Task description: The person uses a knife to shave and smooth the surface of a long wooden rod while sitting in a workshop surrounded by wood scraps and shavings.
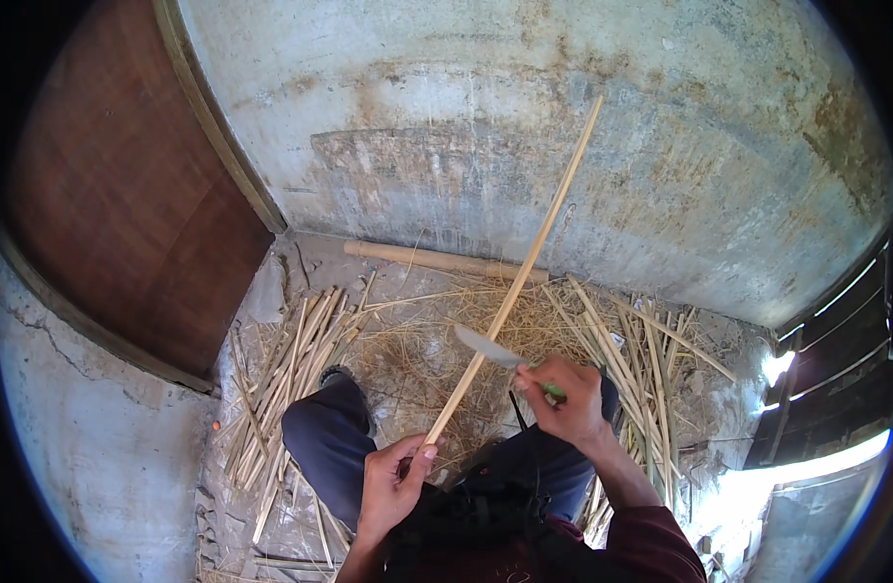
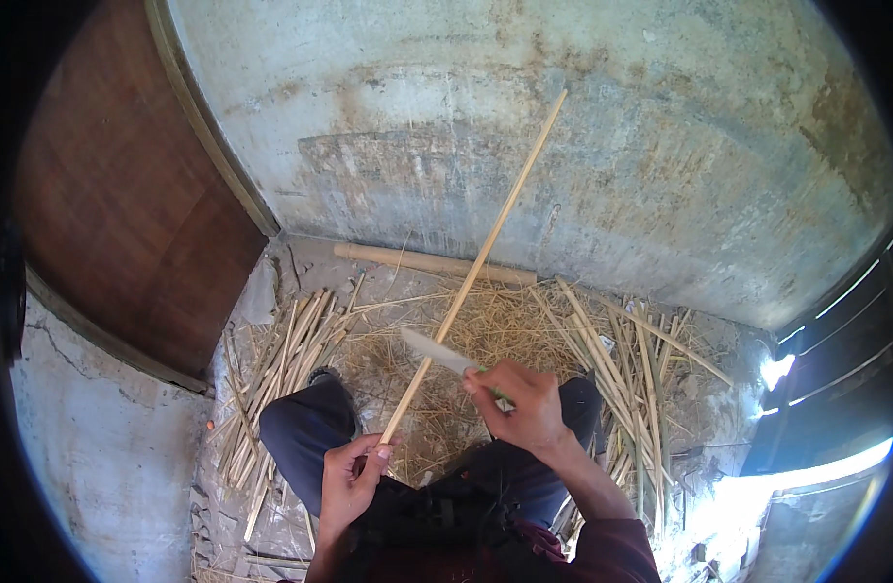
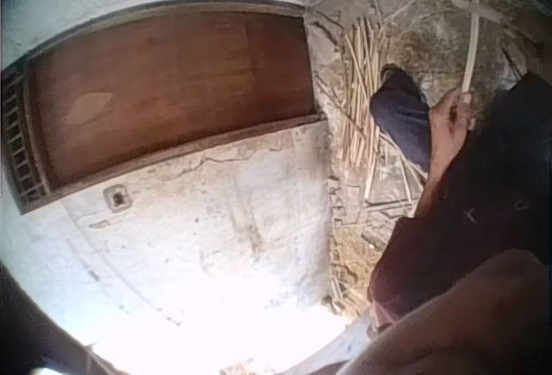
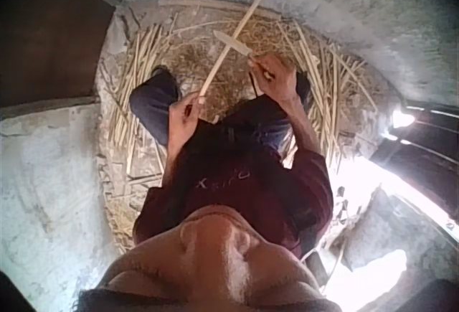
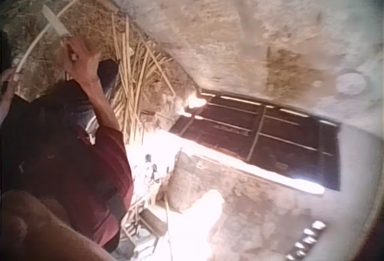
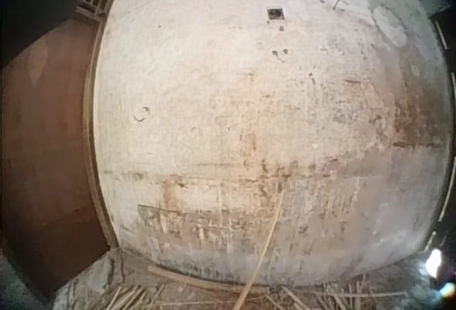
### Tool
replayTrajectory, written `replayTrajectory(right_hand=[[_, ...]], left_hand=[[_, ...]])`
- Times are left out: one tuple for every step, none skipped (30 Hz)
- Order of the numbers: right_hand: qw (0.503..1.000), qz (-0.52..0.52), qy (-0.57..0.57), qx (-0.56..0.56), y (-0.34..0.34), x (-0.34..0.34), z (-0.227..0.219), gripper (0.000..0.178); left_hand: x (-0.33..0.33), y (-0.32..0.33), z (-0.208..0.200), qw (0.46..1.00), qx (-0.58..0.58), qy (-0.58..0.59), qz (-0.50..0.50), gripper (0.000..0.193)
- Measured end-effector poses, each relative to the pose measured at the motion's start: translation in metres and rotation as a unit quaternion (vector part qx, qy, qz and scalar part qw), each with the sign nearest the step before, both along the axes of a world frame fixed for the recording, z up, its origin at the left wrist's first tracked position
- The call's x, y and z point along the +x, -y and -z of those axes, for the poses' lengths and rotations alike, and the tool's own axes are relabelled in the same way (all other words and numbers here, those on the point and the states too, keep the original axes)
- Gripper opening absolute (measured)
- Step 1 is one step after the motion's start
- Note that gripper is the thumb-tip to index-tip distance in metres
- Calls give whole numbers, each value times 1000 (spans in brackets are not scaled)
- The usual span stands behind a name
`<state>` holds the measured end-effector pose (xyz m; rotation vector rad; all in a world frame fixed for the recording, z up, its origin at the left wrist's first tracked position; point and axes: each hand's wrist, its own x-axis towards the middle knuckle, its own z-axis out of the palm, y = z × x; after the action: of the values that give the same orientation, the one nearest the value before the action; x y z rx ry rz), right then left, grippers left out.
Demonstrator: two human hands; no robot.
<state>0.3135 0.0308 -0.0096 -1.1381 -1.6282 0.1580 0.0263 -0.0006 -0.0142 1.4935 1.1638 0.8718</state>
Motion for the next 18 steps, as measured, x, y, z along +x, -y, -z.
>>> replayTrajectory(right_hand=[[1000,7,6,-1,-2,4,2,9],[1000,7,5,0,-1,4,1,9],[1000,-3,15,-7,1,2,0,9],[999,-14,25,-14,2,1,-1,10],[999,-13,25,-15,4,-1,0,10],[998,-39,40,-13,6,-4,1,10],[996,-63,55,-13,8,-5,1,11],[997,-61,55,-14,8,-5,0,11],[996,-66,62,1,8,-4,-1,12],[995,-76,66,18,5,-5,-1,13],[995,-78,64,19,4,-3,-3,13],[995,-63,69,18,4,0,-6,14],[996,-43,78,15,4,6,-9,15],[996,-42,79,16,2,11,-9,15],[996,-32,70,33,0,17,-7,16],[997,-22,59,50,-3,21,-8,17],[998,-20,50,45,-2,25,-18,16],[998,-21,50,44,-6,29,-19,16]], left_hand=[[-1,1,2,1000,1,0,0,24],[-1,2,4,1000,1,2,-4,22],[-2,3,5,1000,2,4,-9,21],[-2,3,4,1000,2,4,-10,21],[0,3,2,1000,0,7,-12,20],[1,3,1,1000,-3,11,-14,19],[1,2,0,1000,-3,12,-12,19],[1,1,-2,1000,3,-3,-6,18],[1,0,-2,1000,9,-17,0,17],[-1,-1,1,1000,10,-19,-3,17],[-4,-2,7,1000,24,-15,-2,16],[-7,-1,10,999,38,-10,-1,16],[-8,-1,11,999,38,-9,0,16],[-9,0,11,999,50,-4,1,16],[-9,1,11,998,61,0,2,16],[-11,3,12,998,61,0,2,16],[-14,4,12,998,59,3,13,16],[-17,5,13,998,57,6,23,17]])
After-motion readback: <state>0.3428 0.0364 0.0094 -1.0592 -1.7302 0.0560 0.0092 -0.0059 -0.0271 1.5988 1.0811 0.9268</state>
